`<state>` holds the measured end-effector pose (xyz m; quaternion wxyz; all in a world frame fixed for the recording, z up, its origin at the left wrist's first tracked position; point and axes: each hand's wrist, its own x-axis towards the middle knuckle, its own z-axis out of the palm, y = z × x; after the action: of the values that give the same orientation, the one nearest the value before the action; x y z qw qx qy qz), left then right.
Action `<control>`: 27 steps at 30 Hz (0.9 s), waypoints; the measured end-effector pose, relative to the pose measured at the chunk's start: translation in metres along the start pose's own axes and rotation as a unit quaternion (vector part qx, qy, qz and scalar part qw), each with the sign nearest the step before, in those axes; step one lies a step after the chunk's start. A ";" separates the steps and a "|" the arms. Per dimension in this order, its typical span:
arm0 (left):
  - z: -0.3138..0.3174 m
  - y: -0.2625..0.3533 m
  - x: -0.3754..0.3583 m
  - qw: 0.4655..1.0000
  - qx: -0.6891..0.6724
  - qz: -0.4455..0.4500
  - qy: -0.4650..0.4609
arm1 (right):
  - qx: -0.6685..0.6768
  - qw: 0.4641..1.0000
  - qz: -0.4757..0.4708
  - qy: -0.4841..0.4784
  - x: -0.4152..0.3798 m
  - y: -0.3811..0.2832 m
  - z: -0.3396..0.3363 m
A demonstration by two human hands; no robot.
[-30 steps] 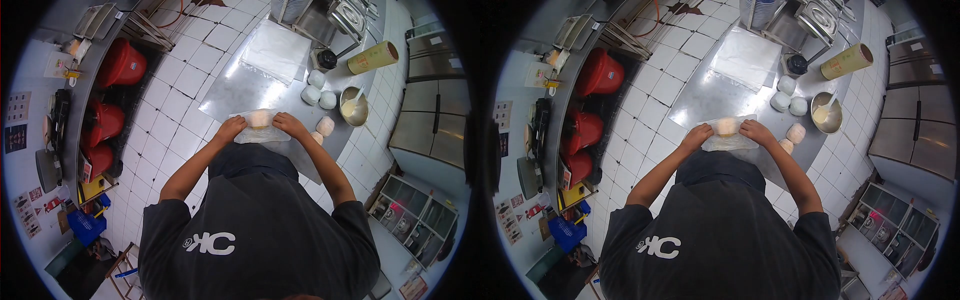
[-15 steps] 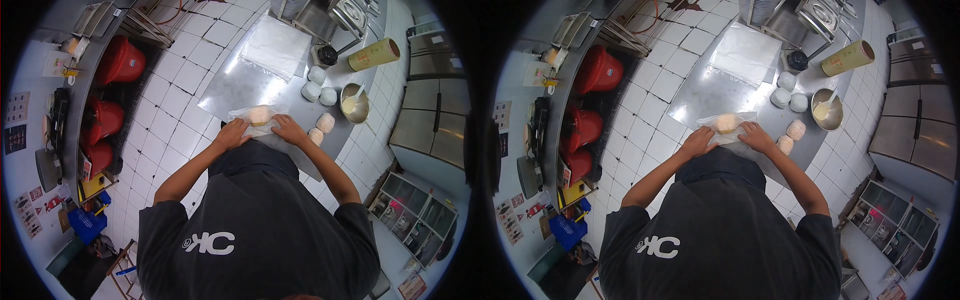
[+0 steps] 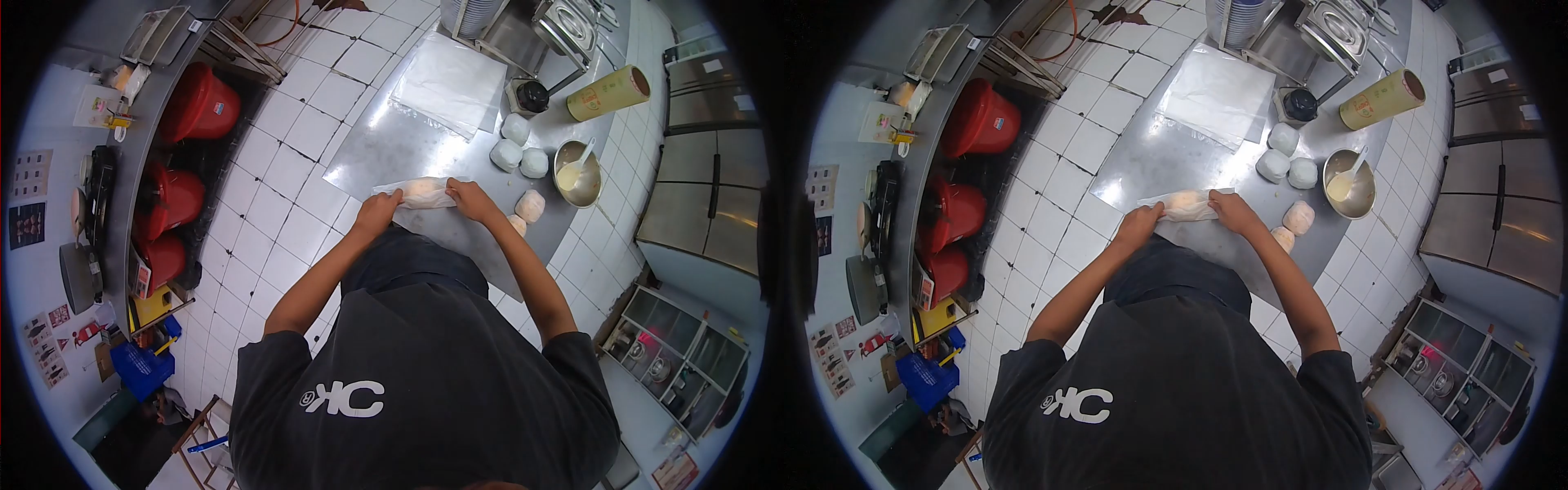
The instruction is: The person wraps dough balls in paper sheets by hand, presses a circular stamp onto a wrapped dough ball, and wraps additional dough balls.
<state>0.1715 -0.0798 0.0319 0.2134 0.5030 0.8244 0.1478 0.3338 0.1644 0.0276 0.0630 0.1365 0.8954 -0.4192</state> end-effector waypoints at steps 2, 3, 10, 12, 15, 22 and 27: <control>-0.009 0.006 0.008 0.999 -0.019 -0.031 -0.003 | -0.002 0.999 -0.009 0.042 0.005 0.004 0.007; -0.010 0.007 0.012 0.997 -0.039 -0.061 -0.006 | -0.003 0.996 -0.018 0.084 0.008 0.004 0.009; -0.002 -0.009 0.036 0.981 -0.146 -0.130 0.012 | -0.031 0.993 0.071 0.086 0.017 0.000 0.019; 0.004 -0.015 0.040 0.968 -0.208 -0.132 0.050 | -0.058 0.988 0.081 0.115 0.017 -0.005 0.022; 0.004 -0.015 0.039 0.958 -0.263 -0.066 0.094 | -0.087 0.986 0.082 0.116 0.021 -0.010 0.025; 0.004 -0.012 0.048 0.967 -0.207 -0.122 0.084 | -0.093 0.976 0.147 0.131 0.032 -0.017 0.026; -0.003 -0.001 0.049 0.987 0.062 -0.053 0.136 | -0.176 0.964 0.192 0.049 0.039 -0.022 0.018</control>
<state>0.1492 -0.0369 0.0238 0.0747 0.4459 0.8790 0.1517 0.2897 0.1443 0.0234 0.1215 0.3129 0.9140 -0.2278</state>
